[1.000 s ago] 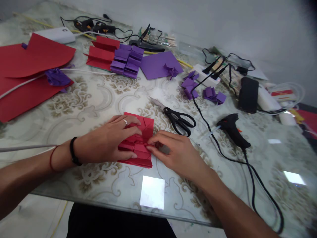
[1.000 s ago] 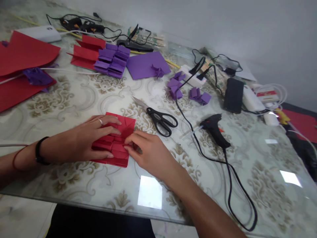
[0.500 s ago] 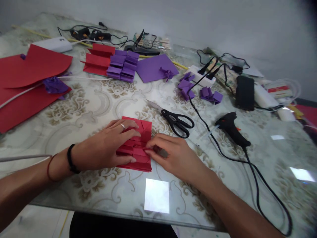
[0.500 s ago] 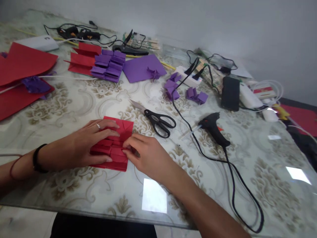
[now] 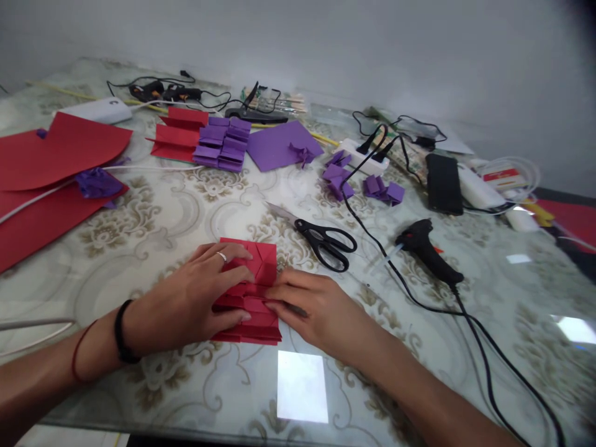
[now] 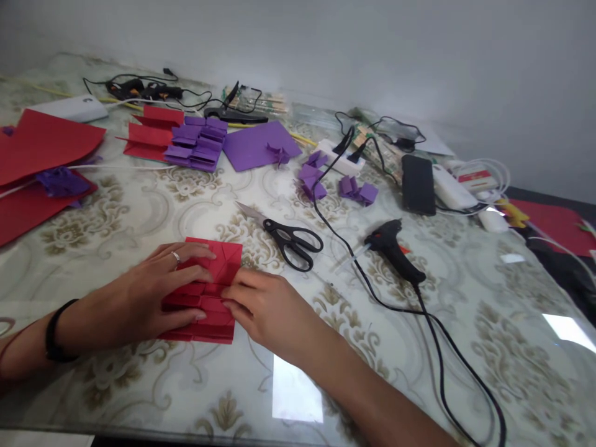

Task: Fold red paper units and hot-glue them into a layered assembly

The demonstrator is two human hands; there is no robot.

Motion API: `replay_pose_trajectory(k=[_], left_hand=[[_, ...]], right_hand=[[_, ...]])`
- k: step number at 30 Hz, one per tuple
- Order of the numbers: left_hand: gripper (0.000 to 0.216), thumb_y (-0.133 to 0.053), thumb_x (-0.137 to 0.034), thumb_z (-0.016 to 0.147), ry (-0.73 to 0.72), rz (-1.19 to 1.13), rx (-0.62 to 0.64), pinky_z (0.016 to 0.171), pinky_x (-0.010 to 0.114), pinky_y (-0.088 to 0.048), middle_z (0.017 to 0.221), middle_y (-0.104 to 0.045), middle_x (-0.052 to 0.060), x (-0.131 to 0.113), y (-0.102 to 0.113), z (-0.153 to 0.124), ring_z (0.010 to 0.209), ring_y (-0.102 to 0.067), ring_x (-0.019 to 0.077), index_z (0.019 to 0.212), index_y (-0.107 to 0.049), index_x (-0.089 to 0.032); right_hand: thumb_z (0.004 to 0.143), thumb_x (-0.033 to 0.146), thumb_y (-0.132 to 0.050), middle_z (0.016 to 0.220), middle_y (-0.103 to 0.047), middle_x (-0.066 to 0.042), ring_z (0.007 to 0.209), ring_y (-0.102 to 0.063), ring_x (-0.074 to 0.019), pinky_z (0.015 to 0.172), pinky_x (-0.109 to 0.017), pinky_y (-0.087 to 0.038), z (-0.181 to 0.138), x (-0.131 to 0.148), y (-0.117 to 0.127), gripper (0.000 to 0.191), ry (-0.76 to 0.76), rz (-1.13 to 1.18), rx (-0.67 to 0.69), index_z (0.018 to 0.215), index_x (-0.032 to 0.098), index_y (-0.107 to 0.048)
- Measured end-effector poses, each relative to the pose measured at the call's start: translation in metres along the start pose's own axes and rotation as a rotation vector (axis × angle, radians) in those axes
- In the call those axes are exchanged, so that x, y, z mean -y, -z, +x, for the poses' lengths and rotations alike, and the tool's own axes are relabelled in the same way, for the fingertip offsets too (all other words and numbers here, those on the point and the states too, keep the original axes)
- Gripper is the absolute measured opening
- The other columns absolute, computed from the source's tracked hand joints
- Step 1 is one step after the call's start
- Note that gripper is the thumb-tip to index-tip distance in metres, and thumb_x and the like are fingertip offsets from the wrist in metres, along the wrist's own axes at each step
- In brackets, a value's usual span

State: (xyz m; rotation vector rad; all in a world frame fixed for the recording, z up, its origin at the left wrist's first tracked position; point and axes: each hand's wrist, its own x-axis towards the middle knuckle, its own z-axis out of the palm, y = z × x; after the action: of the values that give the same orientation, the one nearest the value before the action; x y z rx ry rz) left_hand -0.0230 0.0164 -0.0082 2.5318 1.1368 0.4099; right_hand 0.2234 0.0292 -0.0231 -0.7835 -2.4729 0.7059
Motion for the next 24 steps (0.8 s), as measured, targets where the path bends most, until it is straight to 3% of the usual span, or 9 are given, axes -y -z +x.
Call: replay_pose_trajectory(k=[12, 18, 24], left_hand=[[0.027, -0.075, -0.017, 0.084, 0.055, -0.008, 0.025, 0.109, 0.054, -0.051, 0.131, -0.066, 0.014, -0.0025, 0.0005, -0.0001, 0.126, -0.061, 0.0337, 0.109, -0.065, -0.02], [0.018, -0.071, -0.016, 0.085, 0.038, -0.023, 0.02, 0.109, 0.051, -0.05, 0.124, -0.067, 0.014, -0.0046, 0.0035, 0.0004, 0.123, -0.062, 0.0327, 0.103, -0.067, -0.018], [0.024, -0.071, -0.016, 0.082, -0.012, -0.031, -0.008, 0.107, 0.053, -0.051, 0.121, -0.069, 0.012, -0.0023, 0.0028, -0.0008, 0.122, -0.062, 0.0323, 0.105, -0.065, -0.02]], right_hand=[[0.097, 0.011, -0.067, 0.094, -0.073, -0.006, 0.082, -0.072, -0.0187, 0.077, -0.03, -0.059, -0.0002, -0.0009, 0.0003, 0.013, -0.048, -0.018, 0.059, 0.098, 0.017, -0.079], [0.096, 0.009, -0.066, 0.096, -0.073, -0.005, 0.084, -0.072, -0.0186, 0.079, -0.029, -0.058, 0.0002, 0.0001, -0.0011, 0.014, -0.067, -0.002, 0.042, 0.098, 0.017, -0.078], [0.095, 0.009, -0.068, 0.094, -0.073, -0.005, 0.082, -0.072, -0.0185, 0.078, -0.03, -0.058, 0.0001, 0.0022, -0.0022, 0.013, -0.084, 0.004, 0.015, 0.097, 0.017, -0.077]])
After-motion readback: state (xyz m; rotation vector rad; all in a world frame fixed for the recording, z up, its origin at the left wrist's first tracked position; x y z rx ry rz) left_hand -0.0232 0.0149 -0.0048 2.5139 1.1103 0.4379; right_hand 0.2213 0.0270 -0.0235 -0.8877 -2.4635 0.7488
